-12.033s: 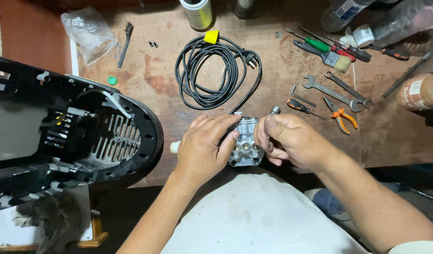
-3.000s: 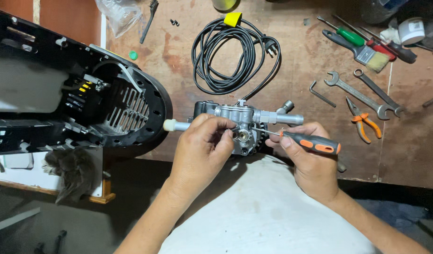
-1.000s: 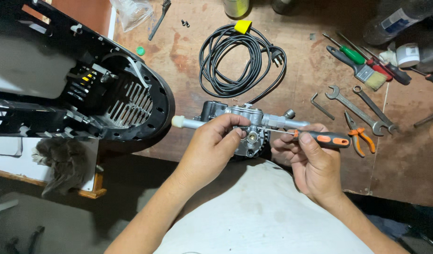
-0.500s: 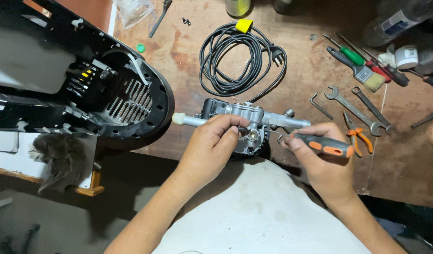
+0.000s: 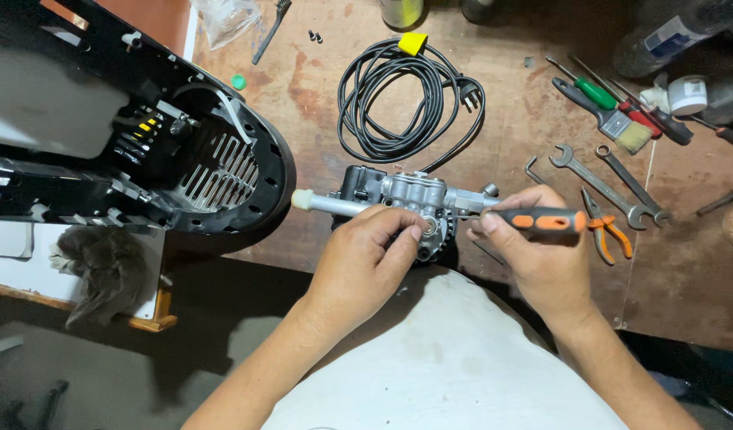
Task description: The person works on a mechanical part on a workbench, using a hammer to tap a metal rod and a screwdriver to adjust components. The person repeatedly taps and adjusts the part throughout the video.
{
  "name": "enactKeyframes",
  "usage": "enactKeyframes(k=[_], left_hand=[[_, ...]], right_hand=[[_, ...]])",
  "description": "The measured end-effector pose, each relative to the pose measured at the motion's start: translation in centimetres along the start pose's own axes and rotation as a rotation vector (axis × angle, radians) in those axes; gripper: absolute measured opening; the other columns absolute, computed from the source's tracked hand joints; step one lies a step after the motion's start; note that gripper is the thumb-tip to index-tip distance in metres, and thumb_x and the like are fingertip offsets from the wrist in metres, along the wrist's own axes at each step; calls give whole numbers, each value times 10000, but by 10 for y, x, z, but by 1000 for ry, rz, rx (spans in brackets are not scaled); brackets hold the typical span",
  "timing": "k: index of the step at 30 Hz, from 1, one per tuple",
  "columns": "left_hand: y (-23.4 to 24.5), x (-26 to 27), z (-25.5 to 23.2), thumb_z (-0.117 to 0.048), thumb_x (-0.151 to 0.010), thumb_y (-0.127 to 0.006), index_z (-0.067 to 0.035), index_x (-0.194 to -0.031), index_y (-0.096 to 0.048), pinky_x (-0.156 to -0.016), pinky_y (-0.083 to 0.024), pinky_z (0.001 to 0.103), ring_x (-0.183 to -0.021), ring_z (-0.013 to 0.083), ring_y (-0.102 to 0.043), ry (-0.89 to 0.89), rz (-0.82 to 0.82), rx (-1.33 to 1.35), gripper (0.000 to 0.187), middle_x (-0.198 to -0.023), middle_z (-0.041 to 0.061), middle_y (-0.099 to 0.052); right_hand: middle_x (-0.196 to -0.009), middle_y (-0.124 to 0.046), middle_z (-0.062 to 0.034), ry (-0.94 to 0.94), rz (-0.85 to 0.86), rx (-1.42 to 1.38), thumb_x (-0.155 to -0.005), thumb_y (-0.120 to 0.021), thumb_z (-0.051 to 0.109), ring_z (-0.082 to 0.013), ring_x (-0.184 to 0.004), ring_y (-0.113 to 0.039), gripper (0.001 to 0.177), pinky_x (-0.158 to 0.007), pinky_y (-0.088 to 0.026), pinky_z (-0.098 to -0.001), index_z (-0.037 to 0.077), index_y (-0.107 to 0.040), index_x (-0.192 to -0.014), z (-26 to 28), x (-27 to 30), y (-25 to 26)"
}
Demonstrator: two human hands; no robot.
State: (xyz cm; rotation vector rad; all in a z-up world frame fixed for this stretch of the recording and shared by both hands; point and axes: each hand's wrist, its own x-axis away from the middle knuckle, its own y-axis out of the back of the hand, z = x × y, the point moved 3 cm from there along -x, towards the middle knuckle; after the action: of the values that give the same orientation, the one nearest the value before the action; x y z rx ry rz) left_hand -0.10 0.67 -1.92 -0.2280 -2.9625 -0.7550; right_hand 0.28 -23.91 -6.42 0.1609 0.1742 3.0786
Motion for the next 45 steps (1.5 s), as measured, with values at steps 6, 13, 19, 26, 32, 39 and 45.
enactKeyframes(k=[6, 13, 19, 26, 32, 39, 45], left_hand=[[0, 1, -4, -212, -1124, -717, -138, -1151, -875, -873, -701, 449, -1012, 377, -864, 4, 13, 4, 177, -983, 136, -861], [3, 2, -1, -217, -1123, -723, -146, -1162, -883, -857, -699, 447, -1013, 371, -866, 7, -12, -20, 179, -1000, 131, -864], [2, -6, 5, -293, -1119, -739, -206, -1189, -874, -837, -697, 473, -987, 359, -854, -34, -15, -139, 175, -1018, 94, -846], [2, -18, -11, -315, -1131, -705, -208, -1232, -860, -795, -687, 524, -942, 380, -843, -122, 62, -387, 213, -994, 81, -810], [4, -21, -9, -267, -1101, -727, -182, -1237, -867, -752, -686, 512, -908, 378, -856, -146, 110, -408, 212, -981, 72, -824], [6, -26, -7, -286, -1108, -716, -183, -1261, -861, -754, -688, 527, -920, 390, -859, -164, 146, -417, 235, -997, 80, -826], [7, -29, -5, -292, -1102, -717, -186, -1268, -864, -769, -691, 539, -935, 409, -862, -153, 183, -407, 246, -1010, 92, -836]], right_hand=[[-973, -834, -236, -132, -62, -307, -1084, -850, 134, -291, -897, -888, 314, -850, -792, -462, -56, -641, -1223, -16, 1, -5], [-1015, -828, -273, -83, -115, -167, -1092, -858, 153, -302, -922, -866, 351, -867, -766, -472, -54, -613, -1235, -18, 19, 5], [-1099, -857, -304, 1, -100, -230, -1081, -844, 103, -329, -978, -891, 357, -901, -767, -461, -84, -607, -1271, -38, 28, -13], [-1098, -849, -296, -56, -137, -417, -1118, -793, 139, -349, -991, -893, 358, -926, -781, -493, -50, -561, -1313, -43, 32, -16], [-1063, -844, -305, -22, -152, -331, -1109, -801, 117, -322, -970, -885, 352, -877, -760, -430, -68, -558, -1284, -41, 38, -3], [-1118, -847, -299, 6, -159, -279, -1064, -845, 73, -323, -1046, -882, 362, -926, -761, -472, -79, -600, -1281, -46, 47, -14], [-1135, -839, -312, 27, -187, -372, -1053, -841, 41, -347, -1053, -883, 359, -957, -762, -504, -91, -595, -1280, -53, 50, -26]])
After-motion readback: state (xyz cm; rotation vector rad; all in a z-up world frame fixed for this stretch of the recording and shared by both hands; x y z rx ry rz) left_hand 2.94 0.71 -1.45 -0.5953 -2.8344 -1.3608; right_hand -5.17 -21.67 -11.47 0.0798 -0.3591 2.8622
